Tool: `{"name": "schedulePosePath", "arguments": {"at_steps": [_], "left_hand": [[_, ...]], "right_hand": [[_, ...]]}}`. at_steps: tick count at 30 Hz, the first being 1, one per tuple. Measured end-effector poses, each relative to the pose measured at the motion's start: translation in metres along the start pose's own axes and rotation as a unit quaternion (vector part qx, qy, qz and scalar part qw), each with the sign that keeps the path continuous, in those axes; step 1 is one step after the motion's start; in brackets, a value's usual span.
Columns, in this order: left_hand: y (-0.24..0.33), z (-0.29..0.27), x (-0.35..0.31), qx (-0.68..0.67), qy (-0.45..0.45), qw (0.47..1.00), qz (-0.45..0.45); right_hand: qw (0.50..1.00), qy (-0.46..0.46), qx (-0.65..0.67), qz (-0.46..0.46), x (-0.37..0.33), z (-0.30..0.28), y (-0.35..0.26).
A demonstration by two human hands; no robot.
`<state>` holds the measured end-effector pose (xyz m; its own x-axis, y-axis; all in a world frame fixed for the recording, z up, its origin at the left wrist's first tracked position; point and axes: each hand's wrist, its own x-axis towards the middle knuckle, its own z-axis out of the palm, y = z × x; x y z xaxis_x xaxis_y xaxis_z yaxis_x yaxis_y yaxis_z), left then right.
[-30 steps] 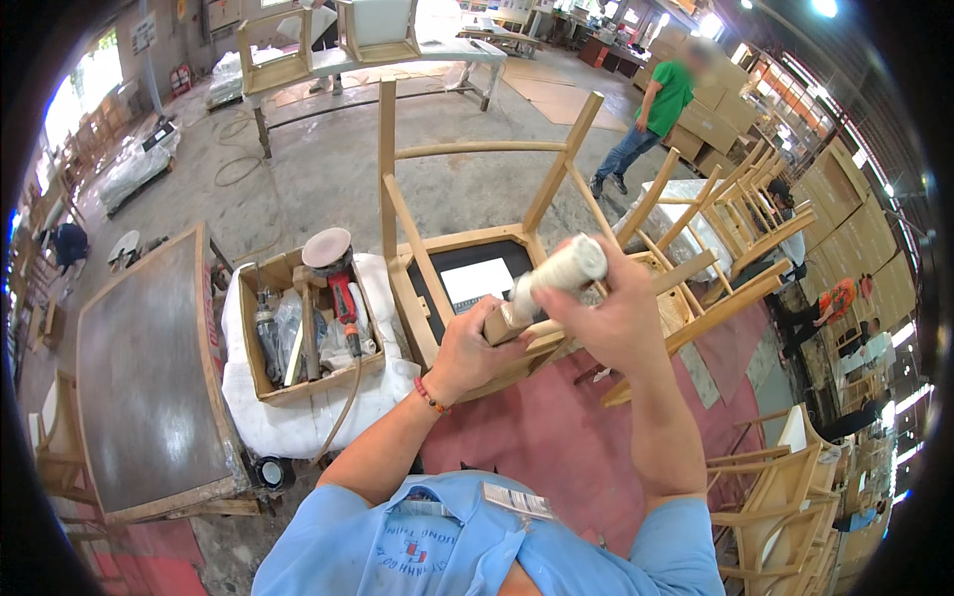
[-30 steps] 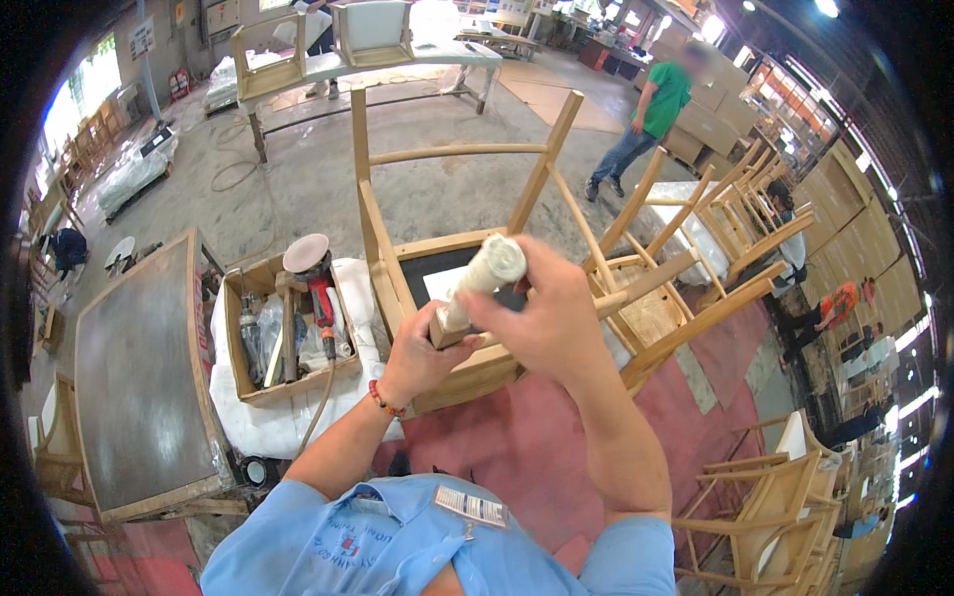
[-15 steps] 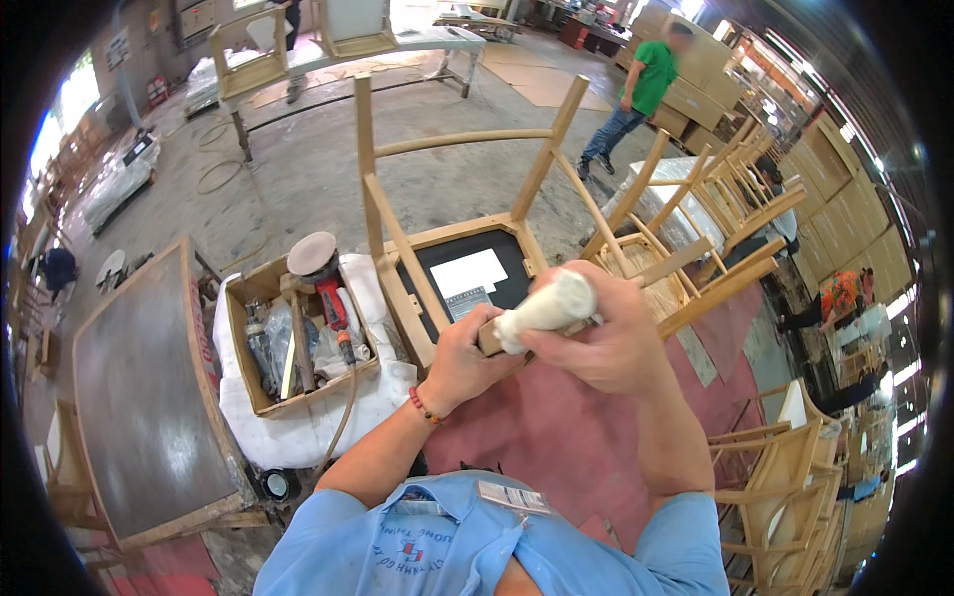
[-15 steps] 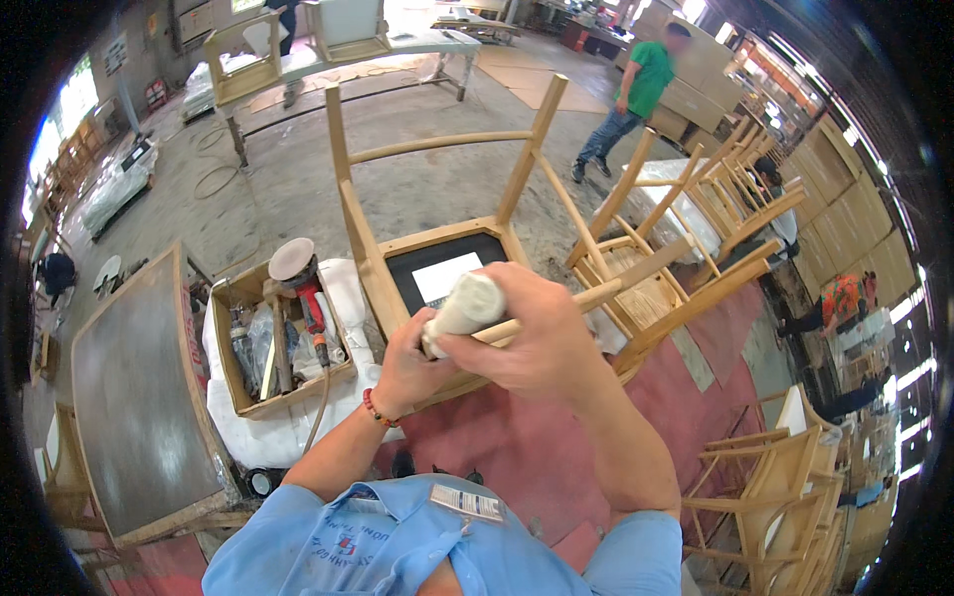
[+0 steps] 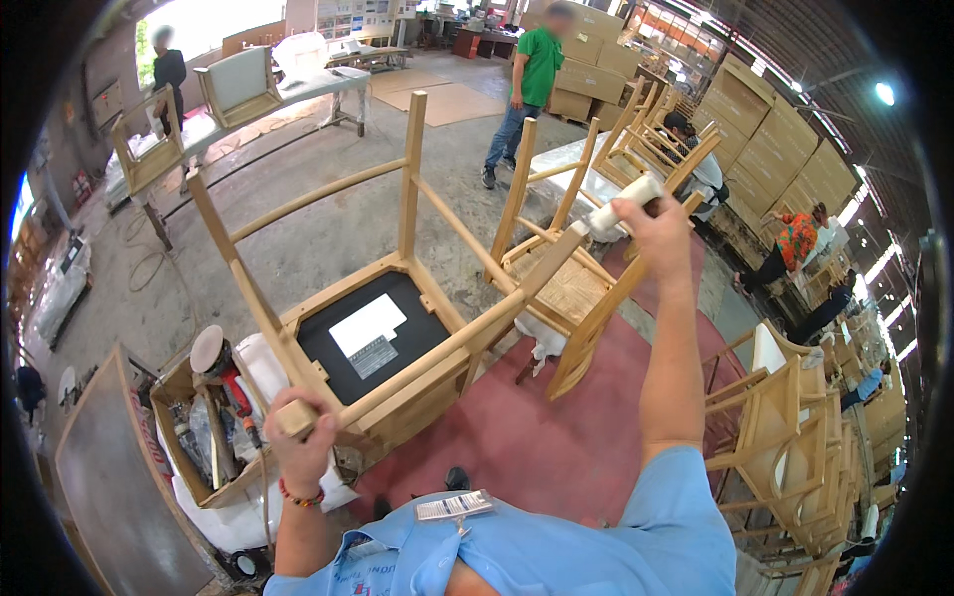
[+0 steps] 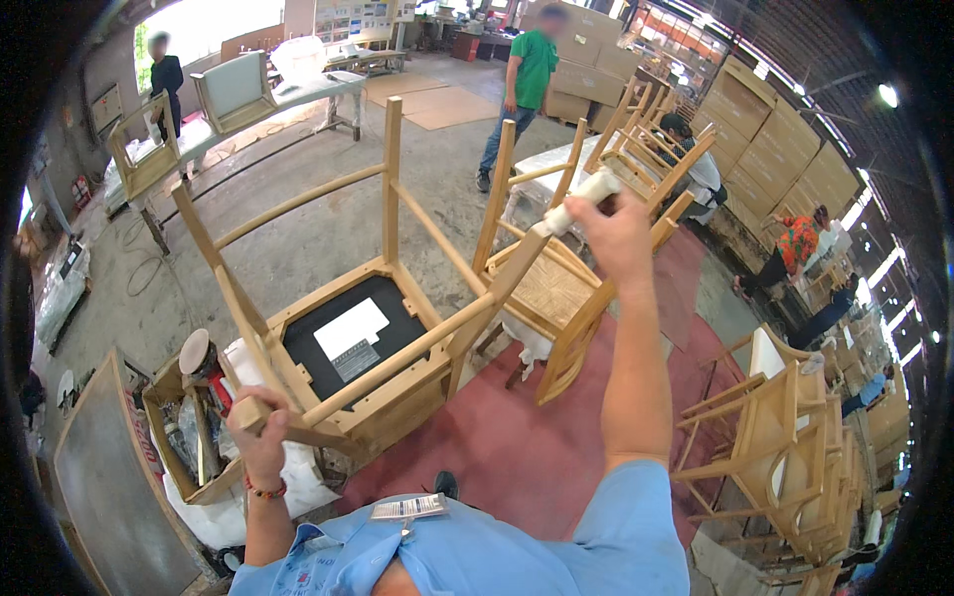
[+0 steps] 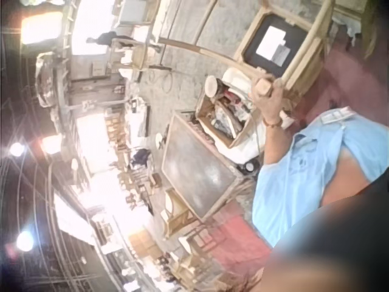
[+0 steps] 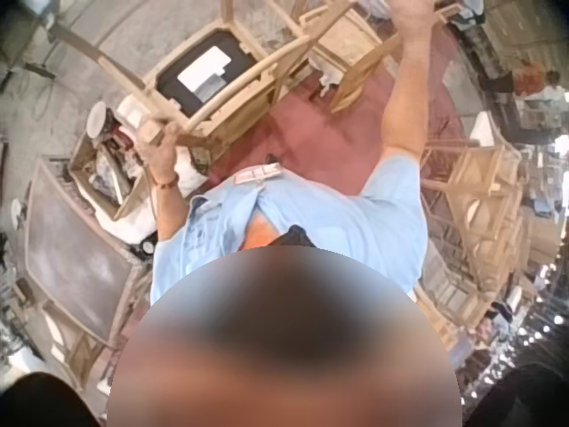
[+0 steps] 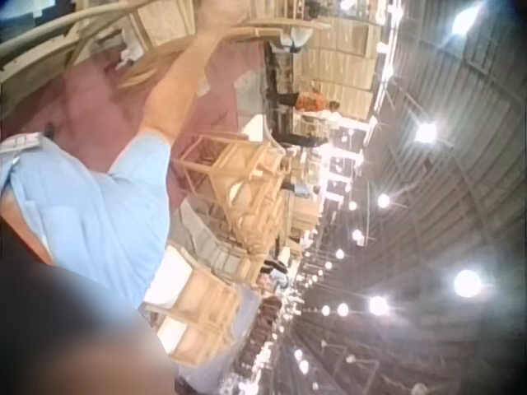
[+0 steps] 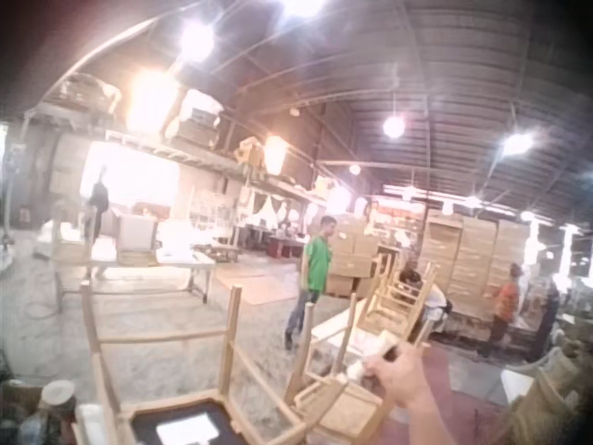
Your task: The person picks up wooden chairs with white cushions, places them upside down on a metal workbench, and uses a red orbital sander to smooth the legs and frame. After sanding, the person wipes the chair with a white cloth and returns it to an upright position among other chairs.
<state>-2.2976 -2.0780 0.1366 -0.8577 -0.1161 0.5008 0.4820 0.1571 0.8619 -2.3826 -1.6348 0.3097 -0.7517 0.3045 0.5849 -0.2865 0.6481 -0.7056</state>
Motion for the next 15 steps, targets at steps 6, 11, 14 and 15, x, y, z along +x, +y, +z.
{"name": "schedulePosePath", "arguments": {"at_steps": [6, 11, 14, 15], "left_hand": [[-0.005, 0.014, -0.006, -0.11, 0.067, 0.992, -0.006], [-0.006, 0.017, -0.007, -0.091, 0.071, 0.993, 0.003], [-0.006, 0.017, -0.006, -0.084, 0.058, 0.995, 0.009], [-0.007, 0.017, -0.006, -0.084, 0.052, 0.995, 0.01]], "right_hand": [[0.994, -0.105, -0.013, -0.015, 0.025, 0.024, 0.043], [0.995, -0.087, 0.018, -0.034, 0.039, 0.019, 0.059], [0.992, -0.105, 0.065, -0.023, 0.03, 0.015, 0.065], [0.994, -0.09, 0.055, -0.033, 0.027, 0.014, 0.066]]}}
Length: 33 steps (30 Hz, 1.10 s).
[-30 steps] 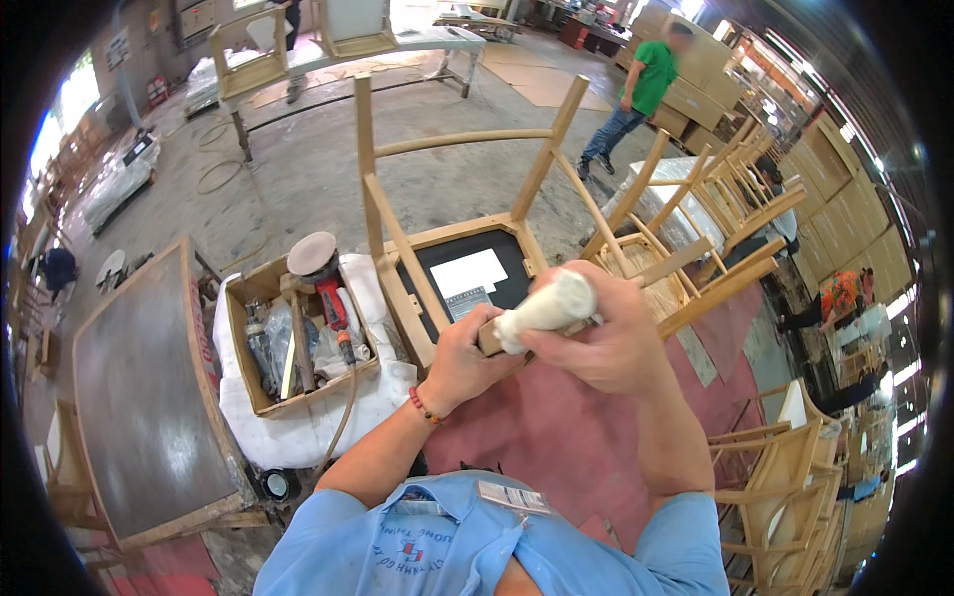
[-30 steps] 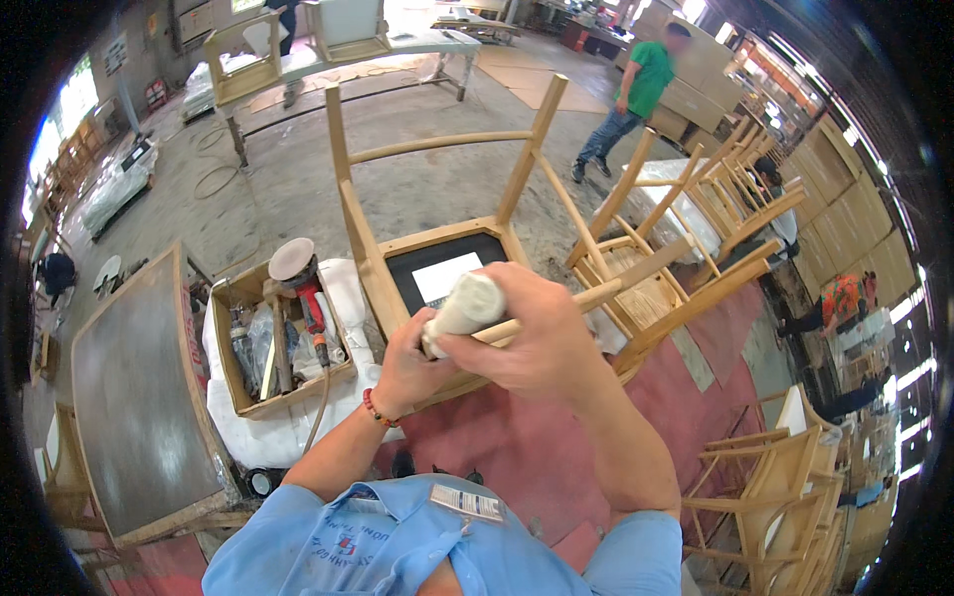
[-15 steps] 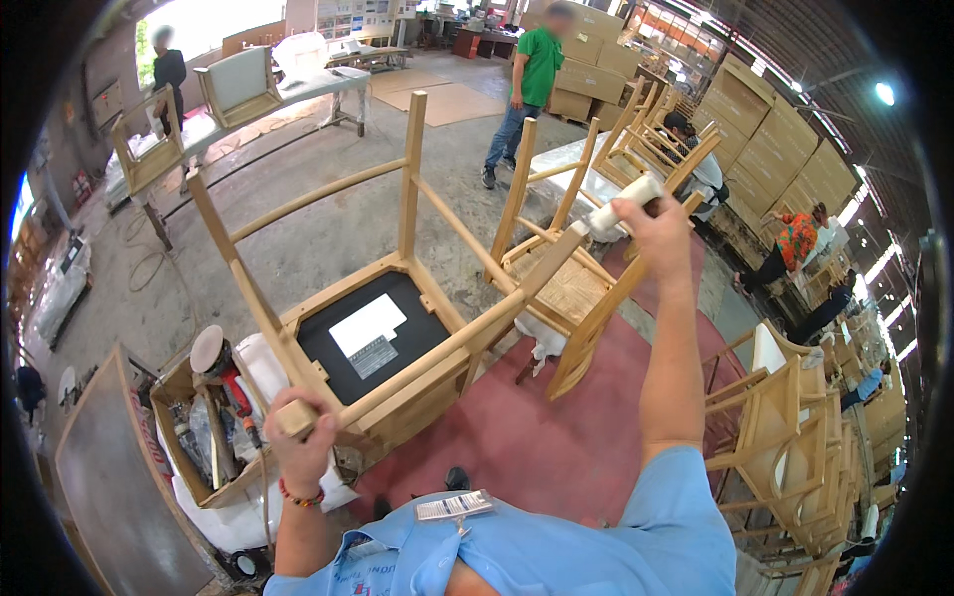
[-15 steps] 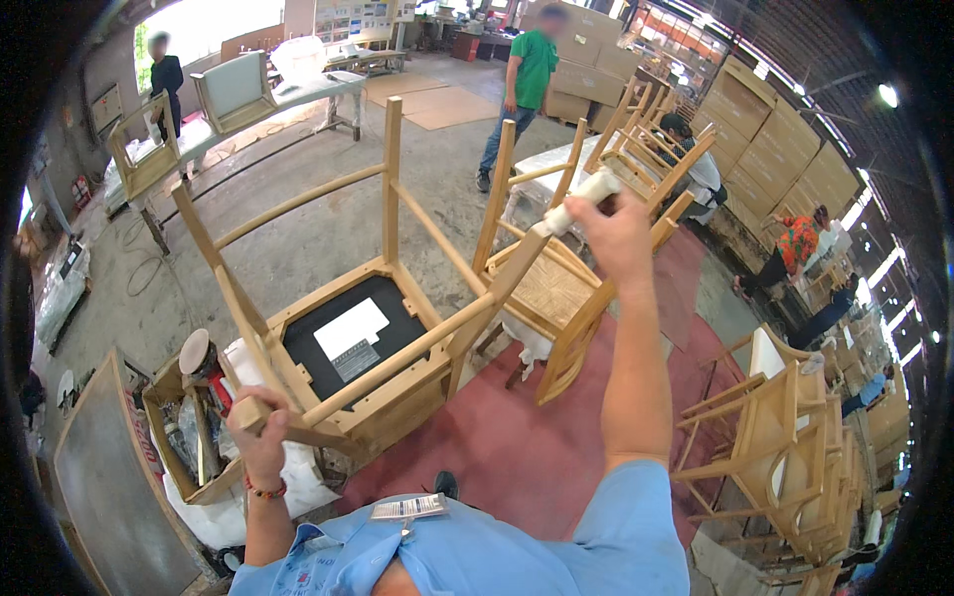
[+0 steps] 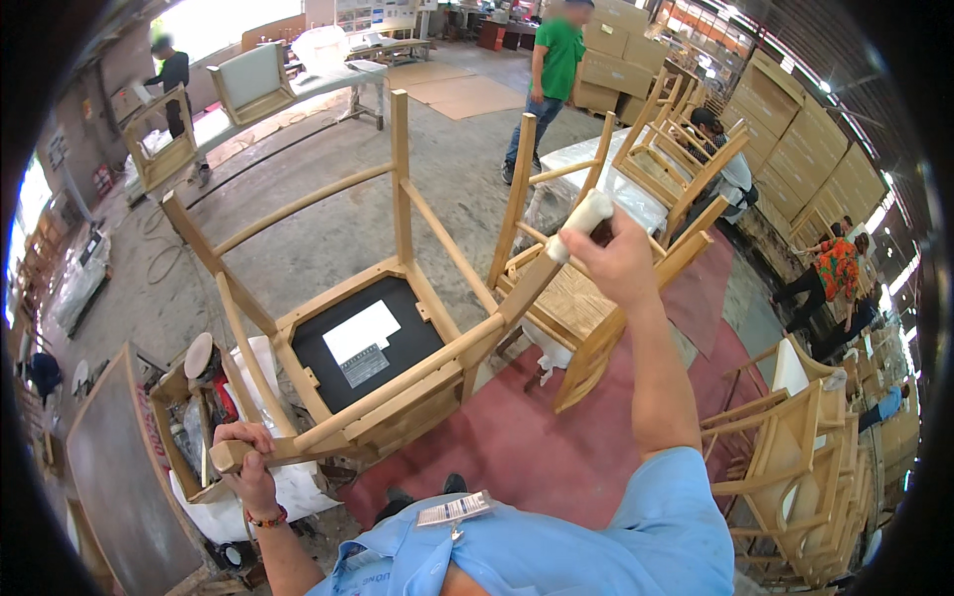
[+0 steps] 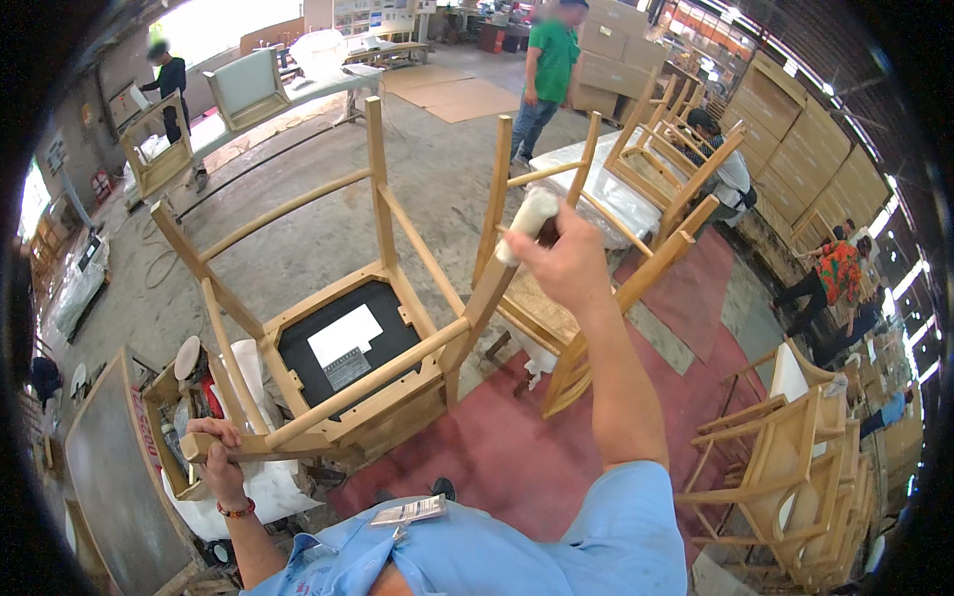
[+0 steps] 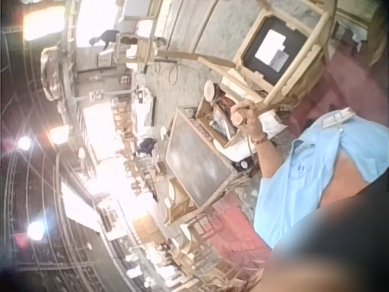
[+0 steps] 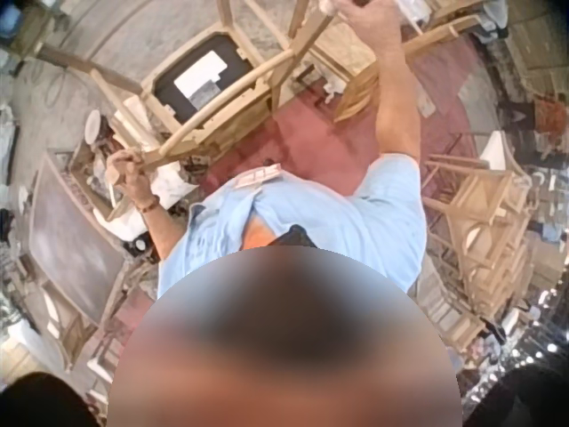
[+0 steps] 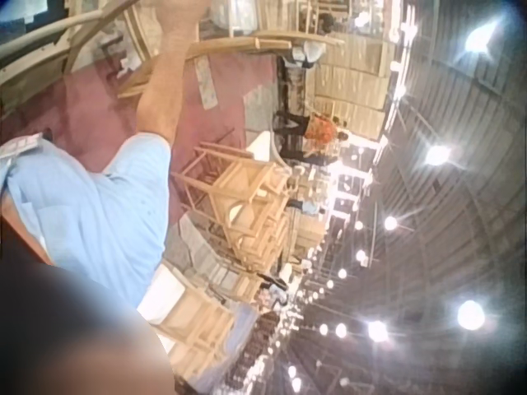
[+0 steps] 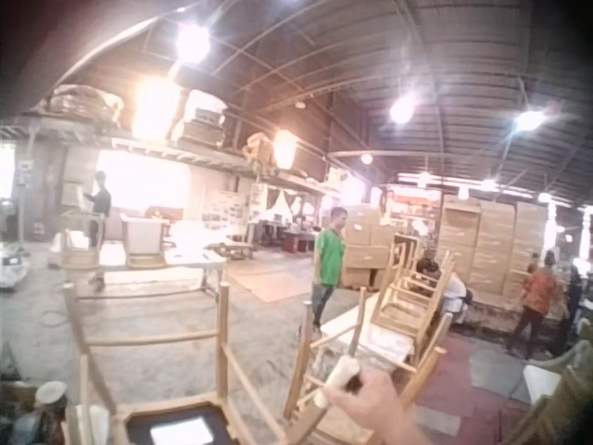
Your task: The person picks up wooden chairs with white cushions, places them upside down on a metal workbench, and uses a red orbital sander to smooth the legs and frame. After sanding, the person wipes the chair with a white cloth and returns it to an upright position among other chairs.
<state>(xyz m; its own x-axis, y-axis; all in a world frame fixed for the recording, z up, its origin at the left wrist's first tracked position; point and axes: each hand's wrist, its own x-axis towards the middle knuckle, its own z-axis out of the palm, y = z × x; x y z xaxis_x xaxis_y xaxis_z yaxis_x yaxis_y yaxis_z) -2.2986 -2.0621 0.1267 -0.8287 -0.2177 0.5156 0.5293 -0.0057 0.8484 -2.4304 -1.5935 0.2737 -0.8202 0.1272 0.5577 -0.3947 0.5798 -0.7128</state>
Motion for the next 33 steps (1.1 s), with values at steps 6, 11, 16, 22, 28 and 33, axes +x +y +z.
{"name": "schedulePosePath", "arguments": {"at_steps": [6, 11, 16, 22, 28, 33], "left_hand": [[-0.002, -0.003, 0.002, 0.004, -0.001, 1.0, 0.01], [0.0, -0.003, 0.003, 0.011, -0.012, 1.0, 0.009], [0.0, -0.003, 0.004, -0.026, 0.001, 1.0, -0.015], [0.001, -0.011, 0.004, -0.029, -0.031, 0.999, -0.026], [0.001, -0.006, 0.0, -0.099, 0.042, 0.991, -0.077], [-0.01, -0.016, -0.004, -0.155, -0.018, 0.988, -0.007]], "right_hand": [[0.996, -0.03, 0.006, 0.078, -0.009, 0.006, -0.003], [0.997, 0.041, -0.06, 0.023, -0.01, 0.005, 0.0], [0.971, 0.181, -0.154, -0.005, -0.001, 0.024, -0.02], [0.975, 0.158, 0.146, -0.061, 0.077, 0.127, -0.043], [0.989, 0.132, 0.01, -0.07, 0.251, 0.23, -0.006], [0.989, 0.072, -0.124, -0.039, 0.335, 0.285, 0.037]]}}
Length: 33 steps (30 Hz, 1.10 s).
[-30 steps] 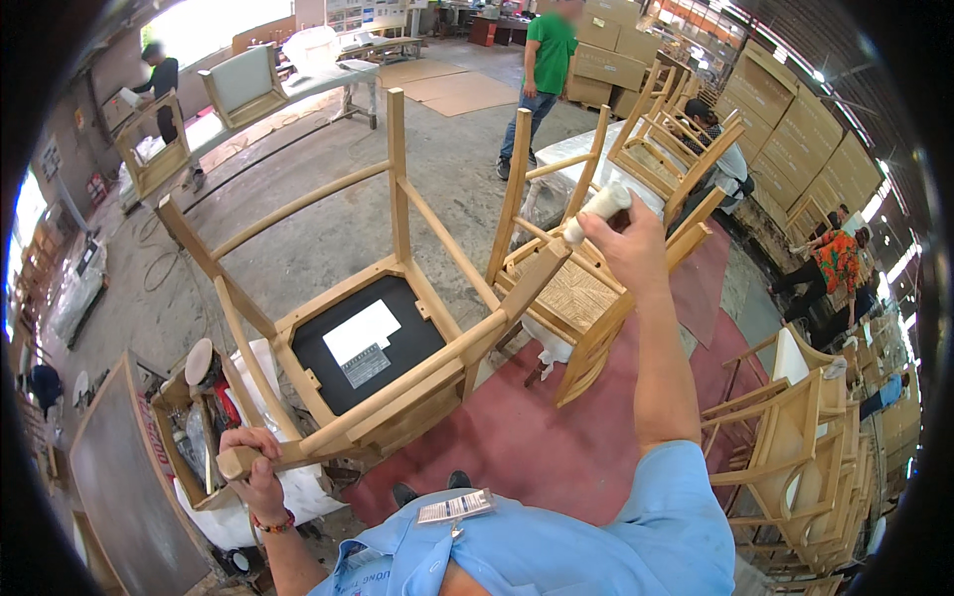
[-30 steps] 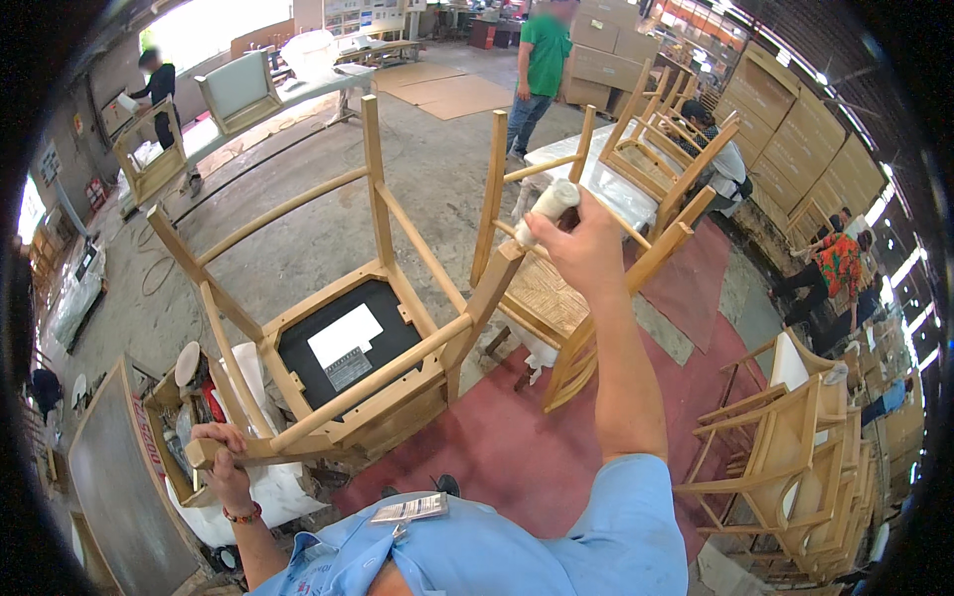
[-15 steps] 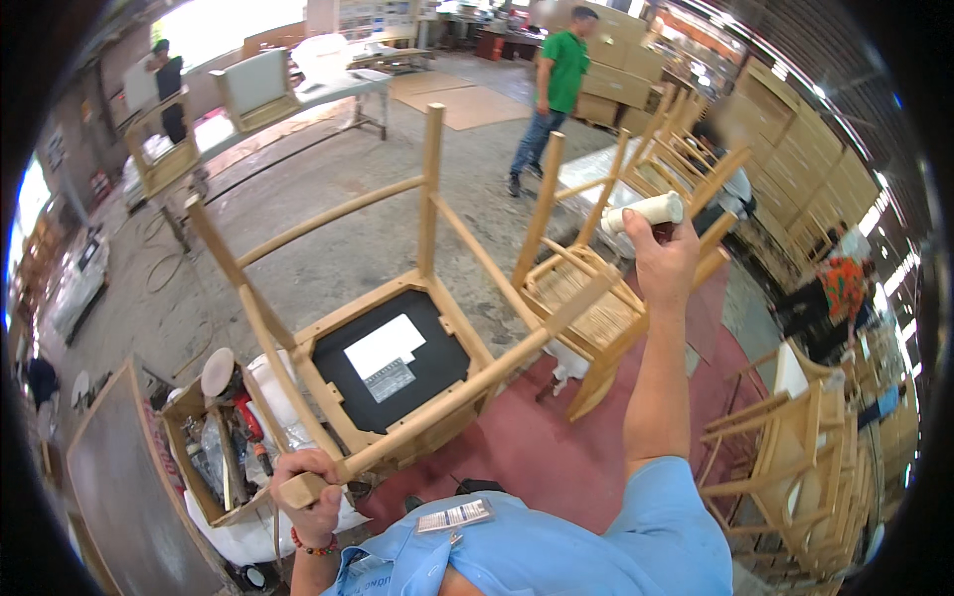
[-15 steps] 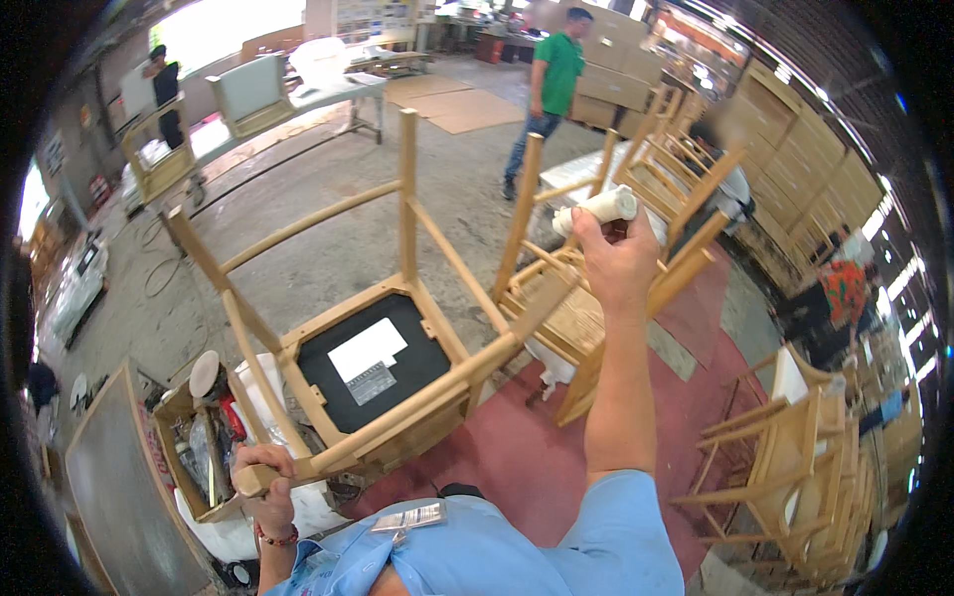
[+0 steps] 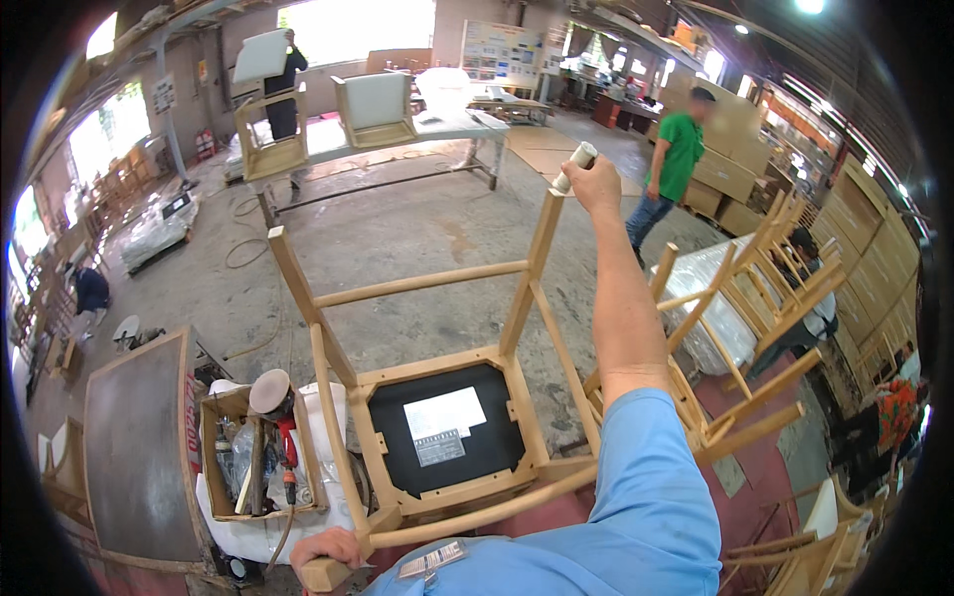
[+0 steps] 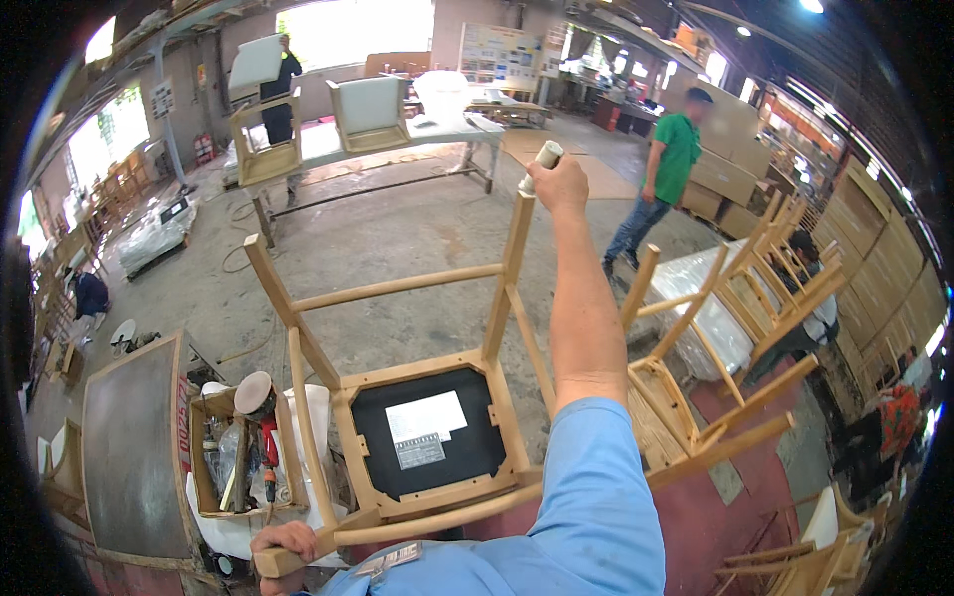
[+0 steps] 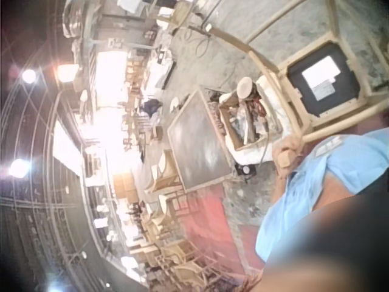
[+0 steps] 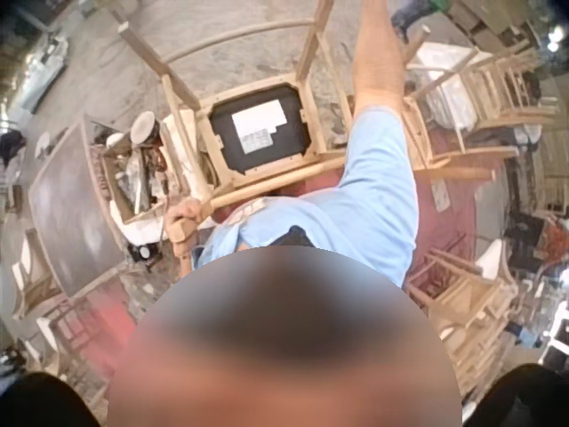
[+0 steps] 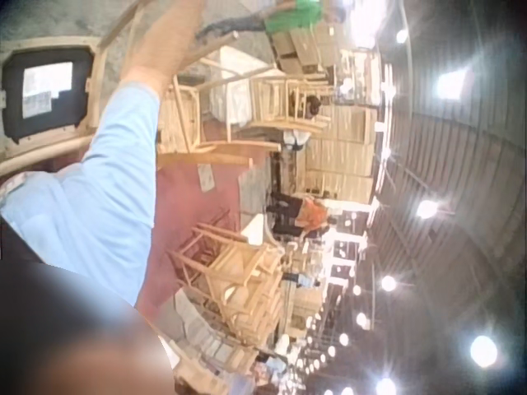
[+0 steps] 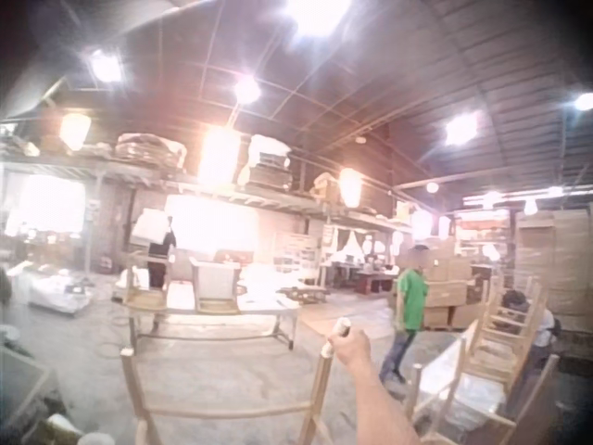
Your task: The person picks up wooden chairs with white cushions, places them upside down on a metal workbench, and uses a red orbital sander to smooth the legs and frame. After sanding, the person wipes the chair with a white cloth and returns it to an upright position among other chairs.
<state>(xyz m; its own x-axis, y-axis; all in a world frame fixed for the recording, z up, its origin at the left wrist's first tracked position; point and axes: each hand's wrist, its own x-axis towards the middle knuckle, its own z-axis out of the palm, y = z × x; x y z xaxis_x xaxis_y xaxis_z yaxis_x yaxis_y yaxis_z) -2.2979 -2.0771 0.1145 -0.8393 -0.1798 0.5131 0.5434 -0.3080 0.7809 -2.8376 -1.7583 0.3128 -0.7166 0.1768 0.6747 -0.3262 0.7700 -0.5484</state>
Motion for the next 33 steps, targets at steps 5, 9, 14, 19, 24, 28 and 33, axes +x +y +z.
{"name": "schedulePosePath", "arguments": {"at_steps": [5, 9, 14, 19, 24, 28, 33], "left_hand": [[-0.002, -0.01, -0.021, 0.067, 0.018, 0.997, -0.035], [-0.004, -0.01, -0.024, 0.061, 0.037, 0.997, -0.037], [0.0, -0.001, -0.01, 0.06, 0.058, 0.996, -0.033], [0.002, 0.003, -0.005, 0.059, 0.062, 0.996, -0.029], [0.0, 0.0, -0.007, 0.055, 0.066, 0.996, -0.03], [0.001, 0.003, -0.005, 0.052, 0.073, 0.996, -0.022], [0.003, 0.01, 0.001, 0.015, 0.07, 0.997, 0.004]], "right_hand": [[0.995, -0.048, -0.086, -0.01, 0.028, 0.038, 0.024], [0.996, -0.049, -0.068, -0.025, 0.035, 0.038, 0.034], [0.993, -0.079, -0.014, -0.082, 0.033, 0.037, 0.038], [0.996, -0.039, 0.027, -0.074, 0.03, 0.036, 0.04], [0.995, -0.076, 0.024, -0.06, 0.031, 0.034, 0.052], [0.989, -0.104, 0.059, -0.086, 0.033, 0.031, 0.06], [0.995, -0.015, 0.061, -0.077, 0.022, 0.039, 0.005]]}}
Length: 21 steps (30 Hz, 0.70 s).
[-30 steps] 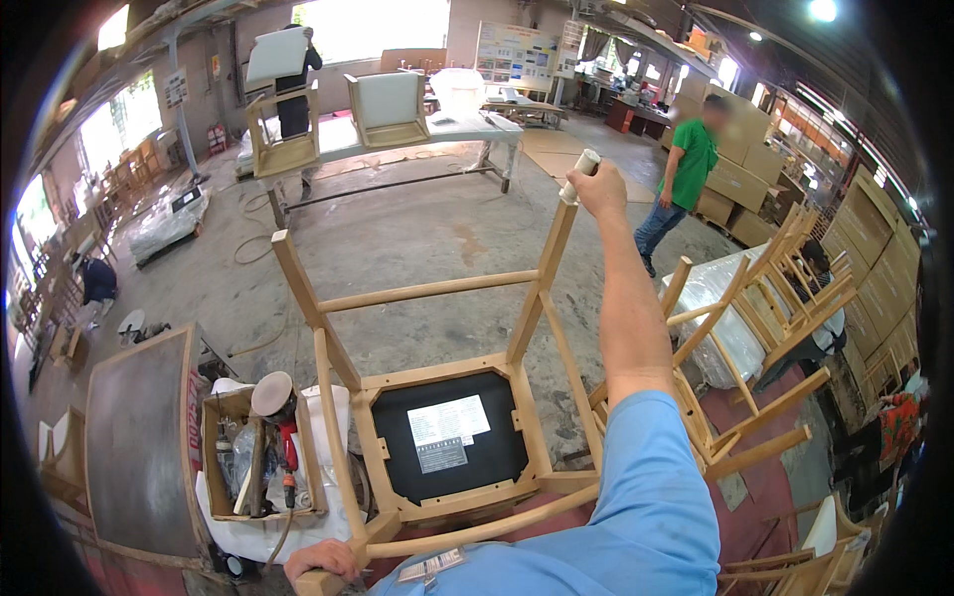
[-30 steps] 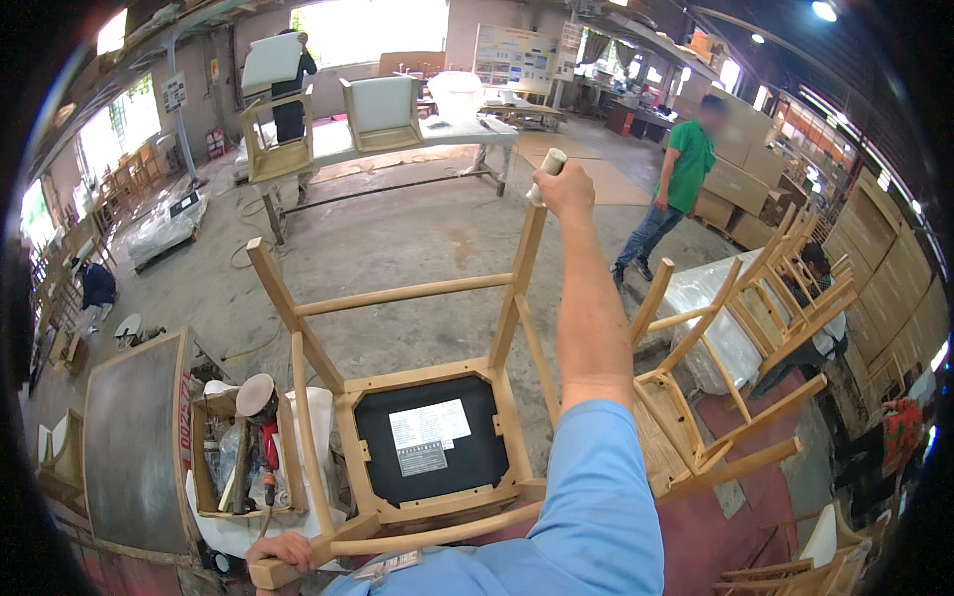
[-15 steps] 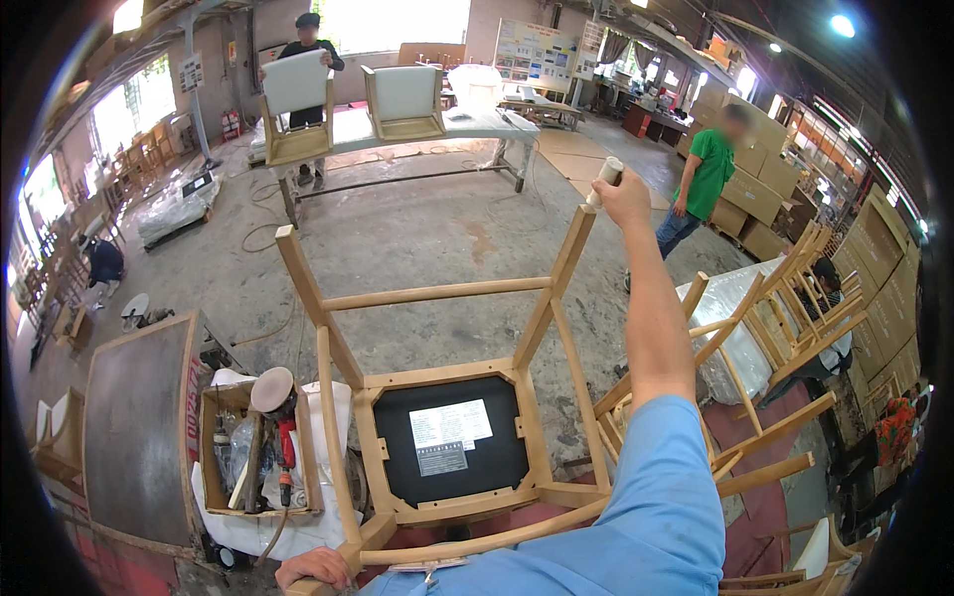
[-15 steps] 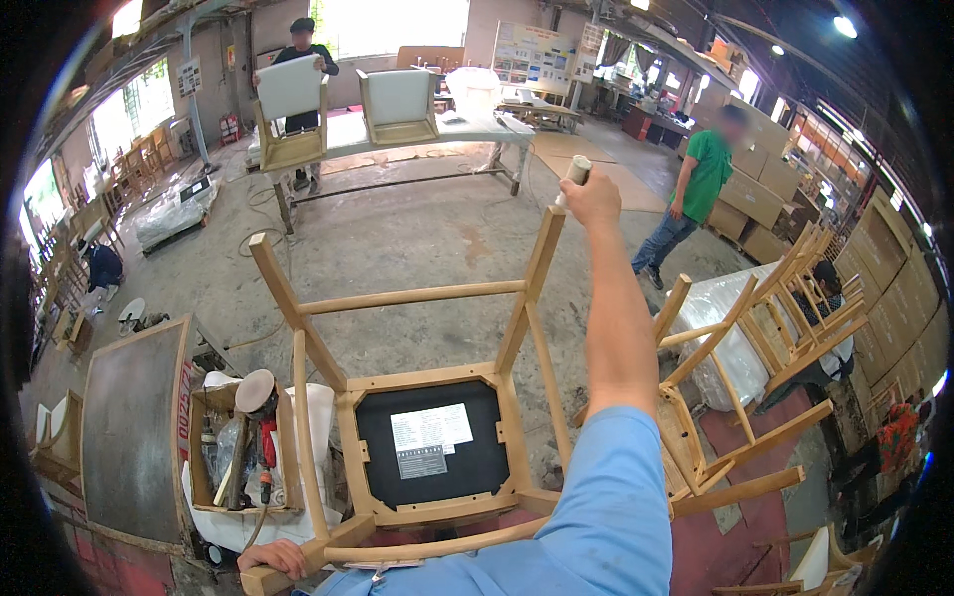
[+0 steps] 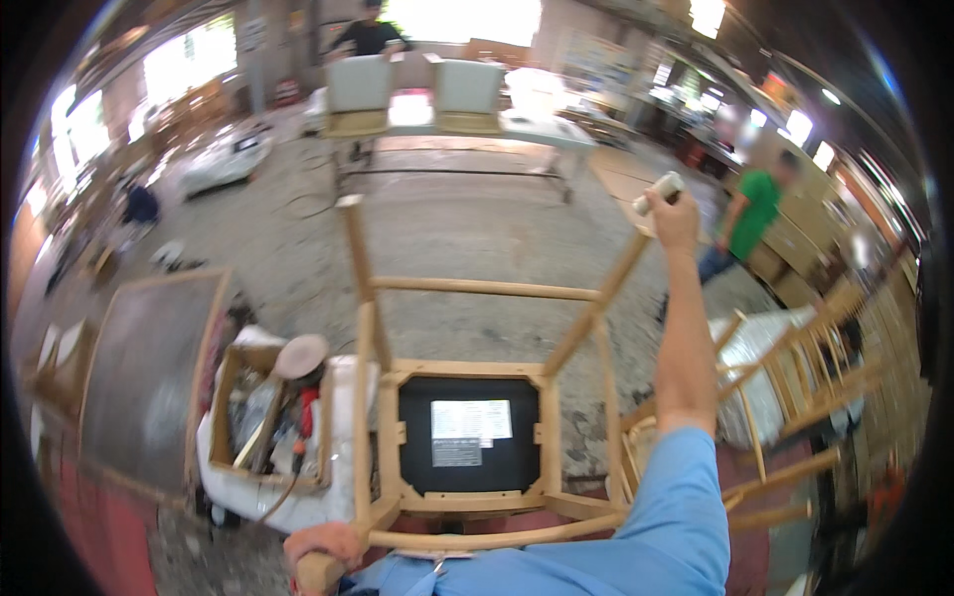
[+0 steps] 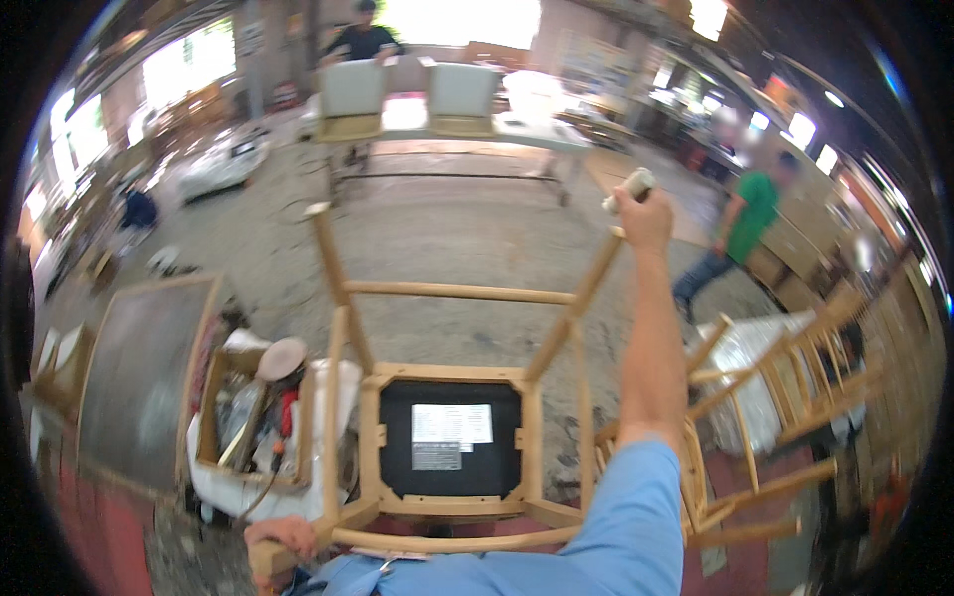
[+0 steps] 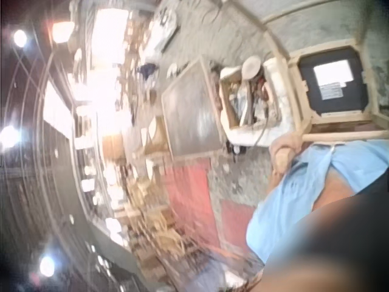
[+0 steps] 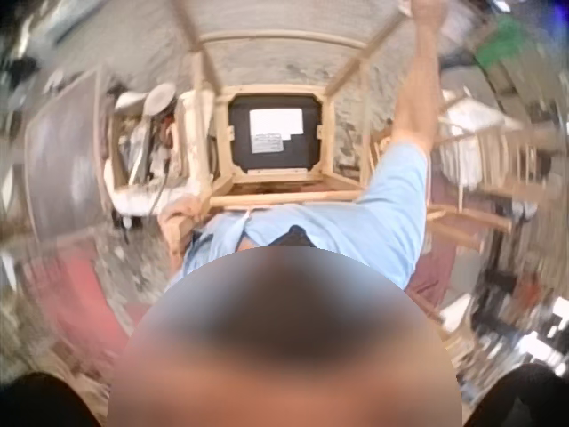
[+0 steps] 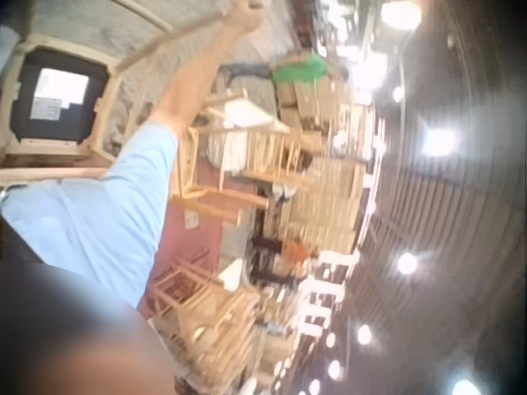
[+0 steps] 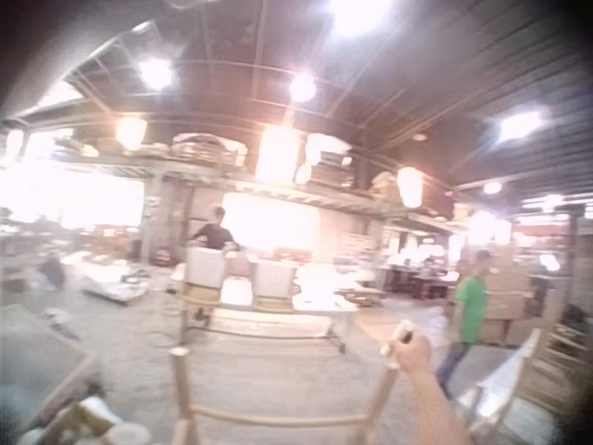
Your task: The person picks up wooden chairs with white cushions, places them upside down on a metal workbench, and uses a red orbital sander to smooth the legs and frame. After sanding, the person wipes the chair with a white cloth and returns it to an upright position among other chairs.
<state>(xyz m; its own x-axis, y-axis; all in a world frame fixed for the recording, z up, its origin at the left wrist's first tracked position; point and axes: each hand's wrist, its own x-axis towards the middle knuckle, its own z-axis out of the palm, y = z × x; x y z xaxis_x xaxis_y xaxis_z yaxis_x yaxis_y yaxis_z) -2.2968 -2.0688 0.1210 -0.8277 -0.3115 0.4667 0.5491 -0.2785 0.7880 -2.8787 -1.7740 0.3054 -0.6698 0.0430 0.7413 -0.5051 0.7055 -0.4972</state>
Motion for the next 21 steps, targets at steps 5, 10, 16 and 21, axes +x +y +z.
{"name": "schedulePosePath", "arguments": {"at_steps": [5, 10, 16, 21], "left_hand": [[0.01, 0.005, -0.001, 0.105, 0.002, 0.994, -0.026], [0.017, 0.007, 0.002, 0.096, -0.013, 0.995, -0.037], [0.014, 0.004, -0.003, 0.083, -0.016, 0.995, -0.057], [0.011, 0.0, -0.005, 0.097, -0.034, 0.994, -0.042]], "right_hand": [[0.939, -0.172, 0.279, -0.107, -0.044, 0.095, -0.154], [0.886, -0.255, 0.34, -0.184, -0.09, 0.167, -0.292], [0.919, -0.312, 0.174, -0.165, -0.116, 0.201, -0.343], [0.926, -0.274, 0.208, -0.156, -0.112, 0.208, -0.332]]}}
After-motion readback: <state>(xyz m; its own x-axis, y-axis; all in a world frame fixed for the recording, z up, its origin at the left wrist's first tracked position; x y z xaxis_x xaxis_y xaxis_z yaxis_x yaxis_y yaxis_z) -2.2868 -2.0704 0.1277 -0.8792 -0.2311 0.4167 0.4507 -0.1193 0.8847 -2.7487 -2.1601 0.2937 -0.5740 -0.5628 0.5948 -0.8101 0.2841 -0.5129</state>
